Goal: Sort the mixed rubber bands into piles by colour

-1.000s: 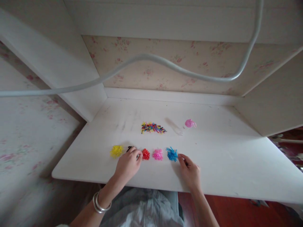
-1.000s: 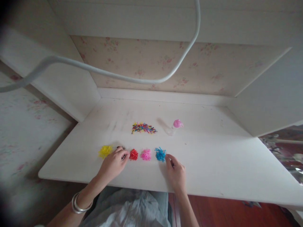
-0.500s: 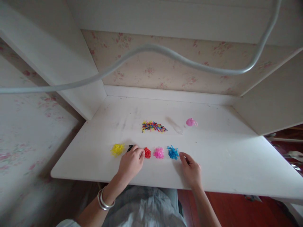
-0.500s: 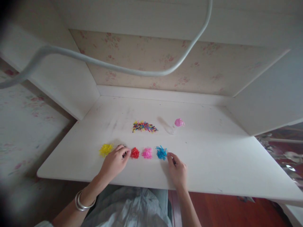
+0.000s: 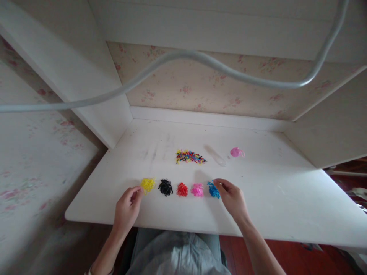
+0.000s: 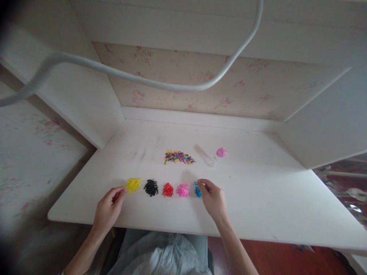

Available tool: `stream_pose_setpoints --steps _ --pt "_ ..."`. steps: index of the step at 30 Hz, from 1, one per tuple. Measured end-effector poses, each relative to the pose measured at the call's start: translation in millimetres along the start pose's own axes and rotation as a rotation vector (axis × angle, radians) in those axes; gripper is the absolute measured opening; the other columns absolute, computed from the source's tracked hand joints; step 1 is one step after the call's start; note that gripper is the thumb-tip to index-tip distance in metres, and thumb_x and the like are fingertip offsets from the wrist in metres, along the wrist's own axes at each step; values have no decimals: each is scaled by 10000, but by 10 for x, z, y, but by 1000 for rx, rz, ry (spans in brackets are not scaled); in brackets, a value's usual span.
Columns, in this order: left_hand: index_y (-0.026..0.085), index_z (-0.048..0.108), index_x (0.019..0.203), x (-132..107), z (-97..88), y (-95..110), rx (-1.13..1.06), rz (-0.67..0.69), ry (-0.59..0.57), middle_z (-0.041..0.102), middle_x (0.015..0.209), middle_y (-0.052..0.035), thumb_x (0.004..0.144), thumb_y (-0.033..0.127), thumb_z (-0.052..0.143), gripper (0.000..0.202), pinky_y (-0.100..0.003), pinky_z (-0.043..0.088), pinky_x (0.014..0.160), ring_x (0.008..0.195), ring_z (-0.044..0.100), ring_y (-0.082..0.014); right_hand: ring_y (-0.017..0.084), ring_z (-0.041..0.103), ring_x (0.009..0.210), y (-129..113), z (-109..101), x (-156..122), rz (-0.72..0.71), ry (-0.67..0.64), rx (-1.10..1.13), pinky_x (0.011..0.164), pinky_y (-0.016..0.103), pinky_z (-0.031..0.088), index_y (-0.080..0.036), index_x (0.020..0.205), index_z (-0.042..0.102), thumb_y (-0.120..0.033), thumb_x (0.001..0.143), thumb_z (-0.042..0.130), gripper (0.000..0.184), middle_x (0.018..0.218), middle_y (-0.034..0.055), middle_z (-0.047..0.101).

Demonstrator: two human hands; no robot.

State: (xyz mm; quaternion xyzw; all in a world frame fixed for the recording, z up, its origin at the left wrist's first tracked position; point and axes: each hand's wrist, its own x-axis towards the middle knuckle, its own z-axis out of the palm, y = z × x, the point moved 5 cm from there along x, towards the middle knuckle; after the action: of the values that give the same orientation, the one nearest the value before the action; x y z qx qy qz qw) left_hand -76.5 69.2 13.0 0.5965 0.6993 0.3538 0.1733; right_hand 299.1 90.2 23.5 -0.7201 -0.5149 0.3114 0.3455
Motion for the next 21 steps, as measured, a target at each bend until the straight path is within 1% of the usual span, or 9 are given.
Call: stream_pose_setpoints --steps 3,6,8,11,13,15,18,21 --pt "184 620 896 -51 48 -90 -59 -48 50 642 750 -5 833 416 497 270 -223 473 617 633 581 -119 109 519 518 -418 312 87 -122 -123 -184 519 203 352 -219 888 707 -471 820 444 370 568 -12 605" --pt "185 618 885 -93 92 -61 -68 -21 58 633 734 -6 840 404 492 257 -217 469 602 623 570 -115 122 584 614 -758 713 190 -210 -250 -429 573 208 371 -269 921 699 -433 847 411 340 681 -4 664" --pt "187 617 872 -116 97 -26 -50 15 62 623 723 -9 847 396 481 251 -222 468 599 621 562 -118 143 614 728 -906 954 287 -228 -281 -601 633 222 392 -296 974 683 -446 855 403 339 803 5 690" --pt "187 613 878 -138 83 6 -31 76 74 621 740 -21 858 374 464 241 -235 473 632 656 567 -126 182 618 849 -1028 1231 450 -214 -277 -708 708 261 412 -280 1025 664 -465 848 420 354 923 46 686" --pt "189 611 887 -141 79 15 -13 113 71 620 742 -24 863 358 459 228 -239 473 646 666 573 -128 205 615 884 -1059 1352 538 -206 -263 -733 736 289 417 -254 1031 660 -450 850 425 355 952 75 678" --pt "191 609 888 -133 77 17 -7 130 62 624 745 -23 866 349 458 220 -238 475 650 664 584 -126 221 615 894 -1064 1426 593 -205 -249 -760 747 312 421 -239 1018 658 -426 866 406 349 953 89 676" --pt "190 612 881 -107 72 12 -17 118 51 637 763 -23 869 345 452 223 -234 479 652 671 600 -127 224 617 891 -1061 1465 610 -218 -229 -791 751 326 422 -233 1000 651 -383 901 347 353 941 89 676" --pt "190 613 884 -86 82 10 -7 117 28 639 753 -20 871 336 450 219 -230 479 648 664 603 -126 211 621 876 -1064 1460 581 -236 -214 -814 750 313 421 -235 1005 639 -350 916 324 347 936 78 675"
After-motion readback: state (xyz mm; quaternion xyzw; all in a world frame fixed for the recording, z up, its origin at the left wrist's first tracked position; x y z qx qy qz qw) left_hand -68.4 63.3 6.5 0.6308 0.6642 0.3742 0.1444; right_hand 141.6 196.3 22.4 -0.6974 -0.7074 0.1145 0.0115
